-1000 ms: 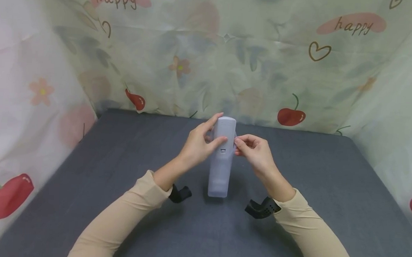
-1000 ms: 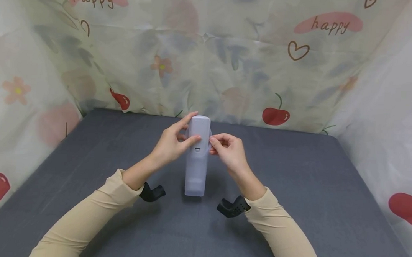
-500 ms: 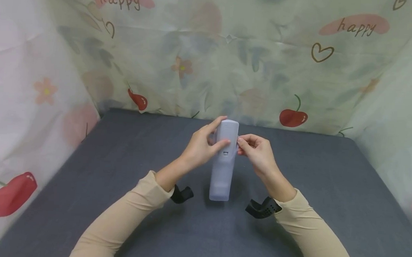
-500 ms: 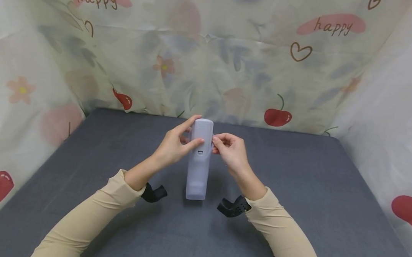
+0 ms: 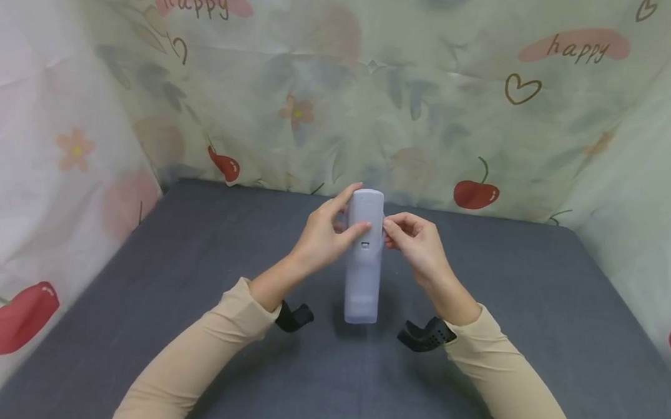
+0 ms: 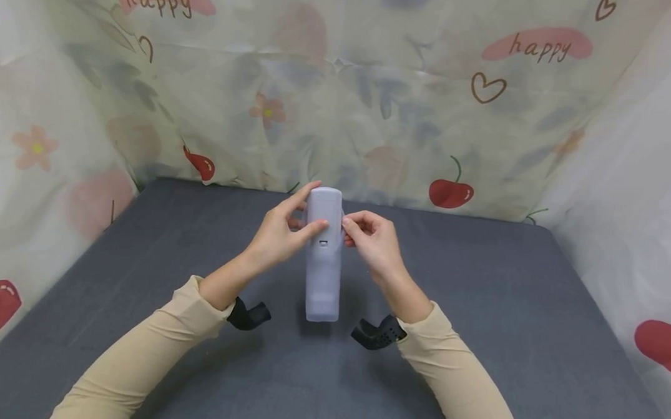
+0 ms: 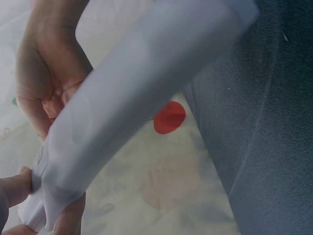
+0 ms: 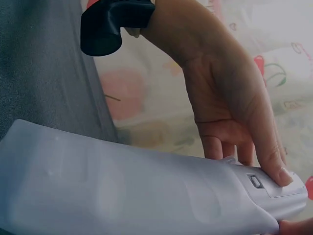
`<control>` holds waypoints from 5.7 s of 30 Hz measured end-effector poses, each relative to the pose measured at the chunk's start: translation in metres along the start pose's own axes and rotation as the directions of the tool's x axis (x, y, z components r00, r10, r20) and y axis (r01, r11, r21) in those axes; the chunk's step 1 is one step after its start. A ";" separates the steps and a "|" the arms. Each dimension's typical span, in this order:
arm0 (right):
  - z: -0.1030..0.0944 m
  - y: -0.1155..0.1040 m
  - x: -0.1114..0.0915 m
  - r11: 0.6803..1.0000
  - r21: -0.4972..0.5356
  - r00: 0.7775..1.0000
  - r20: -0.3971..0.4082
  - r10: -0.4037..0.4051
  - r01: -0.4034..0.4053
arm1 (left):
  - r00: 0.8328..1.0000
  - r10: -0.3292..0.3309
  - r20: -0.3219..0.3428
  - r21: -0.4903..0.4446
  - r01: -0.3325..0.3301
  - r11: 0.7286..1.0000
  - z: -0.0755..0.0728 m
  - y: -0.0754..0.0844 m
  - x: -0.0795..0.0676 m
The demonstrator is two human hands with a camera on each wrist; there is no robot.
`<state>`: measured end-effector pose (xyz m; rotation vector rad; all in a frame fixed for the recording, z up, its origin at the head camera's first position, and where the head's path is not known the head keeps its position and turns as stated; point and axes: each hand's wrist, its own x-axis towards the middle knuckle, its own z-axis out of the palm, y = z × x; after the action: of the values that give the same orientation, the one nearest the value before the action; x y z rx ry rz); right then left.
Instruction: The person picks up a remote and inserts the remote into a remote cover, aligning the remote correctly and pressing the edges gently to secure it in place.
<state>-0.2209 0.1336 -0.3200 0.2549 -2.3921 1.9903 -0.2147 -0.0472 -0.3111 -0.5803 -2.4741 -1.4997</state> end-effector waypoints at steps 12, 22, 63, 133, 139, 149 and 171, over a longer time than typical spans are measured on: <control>-0.001 0.000 -0.002 0.999 -0.035 0.993 0.114 0.016 -0.013 | 1.000 -0.021 -0.006 -0.027 0.021 0.999 0.002 -0.007 0.001; -0.003 -0.001 -0.002 0.987 -0.074 0.981 0.147 -0.130 0.142 | 0.989 -0.082 0.124 -0.142 0.099 0.985 0.000 -0.008 0.001; -0.008 -0.002 0.003 0.983 -0.052 0.972 0.169 -0.166 0.177 | 0.914 -0.404 -0.020 -0.416 0.360 0.835 0.009 -0.010 0.001; 0.004 0.006 -0.002 0.986 0.108 0.967 -0.233 -0.098 0.126 | 0.935 -0.226 0.275 -0.383 0.322 0.866 0.021 -0.024 -0.017; 0.012 0.007 -0.004 0.991 0.062 0.964 -0.247 -0.104 0.122 | 0.948 -0.248 0.201 -0.360 0.307 0.881 0.025 -0.023 -0.019; 0.006 0.008 -0.002 0.997 0.050 0.994 -0.092 -0.055 0.060 | 0.946 -0.265 0.186 -0.359 0.316 0.878 0.019 -0.022 -0.016; -0.002 0.014 0.000 0.984 0.167 0.998 0.020 -0.059 0.055 | 0.943 -0.264 0.203 -0.344 0.321 0.882 0.016 -0.022 -0.016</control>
<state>-0.2230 0.1381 -0.3338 0.3492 -2.2074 2.1755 -0.2091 -0.0460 -0.3416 -0.3965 -2.4861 -2.1501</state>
